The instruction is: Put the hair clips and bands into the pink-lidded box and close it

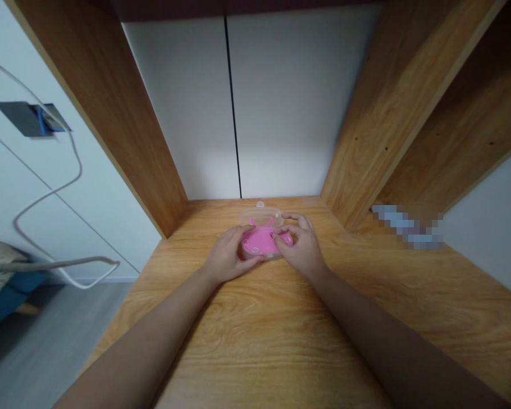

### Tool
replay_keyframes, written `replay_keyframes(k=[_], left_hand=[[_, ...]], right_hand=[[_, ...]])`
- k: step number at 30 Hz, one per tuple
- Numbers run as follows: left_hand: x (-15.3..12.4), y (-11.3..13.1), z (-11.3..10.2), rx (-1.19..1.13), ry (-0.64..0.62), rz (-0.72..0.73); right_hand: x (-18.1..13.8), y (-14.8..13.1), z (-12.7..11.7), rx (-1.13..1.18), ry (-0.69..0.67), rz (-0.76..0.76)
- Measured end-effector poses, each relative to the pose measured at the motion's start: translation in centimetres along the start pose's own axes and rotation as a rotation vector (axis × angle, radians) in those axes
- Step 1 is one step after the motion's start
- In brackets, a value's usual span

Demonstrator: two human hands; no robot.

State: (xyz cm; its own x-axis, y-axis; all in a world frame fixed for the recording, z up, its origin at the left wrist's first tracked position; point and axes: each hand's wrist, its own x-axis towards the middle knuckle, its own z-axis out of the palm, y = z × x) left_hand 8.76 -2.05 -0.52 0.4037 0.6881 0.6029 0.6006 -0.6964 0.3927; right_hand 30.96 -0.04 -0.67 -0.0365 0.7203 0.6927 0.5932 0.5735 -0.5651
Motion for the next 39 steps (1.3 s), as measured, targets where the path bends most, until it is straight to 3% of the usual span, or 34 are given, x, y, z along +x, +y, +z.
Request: replay_keyframes(k=[19,24,29,34,39], left_hand=[[-0.1,-0.9,0.0,-0.011,-0.054,-0.074],[-0.4,-1.4,0.1,-0.086,-0.054,-0.139],[-0.7,-1.8,0.4,-0.235,-0.054,-0.24],[-0.7,-1.8,0.7,-0.354,-0.01,-0.303],[-0.6,-1.7,1.0,-0.397,0.014,-0.329]], right_hand=[[0.0,0.8,-0.2,0.062,0.008,-0.072],[0.4,3.1,0.6,0.315,0.113,0.172],[0.5,4.1,1.7,0.767,-0.095,0.528],[0.7,3.0,1.1,1.043,-0.075,0.531],[0.6,1.7,0.1,1.014,-0.075,0.393]])
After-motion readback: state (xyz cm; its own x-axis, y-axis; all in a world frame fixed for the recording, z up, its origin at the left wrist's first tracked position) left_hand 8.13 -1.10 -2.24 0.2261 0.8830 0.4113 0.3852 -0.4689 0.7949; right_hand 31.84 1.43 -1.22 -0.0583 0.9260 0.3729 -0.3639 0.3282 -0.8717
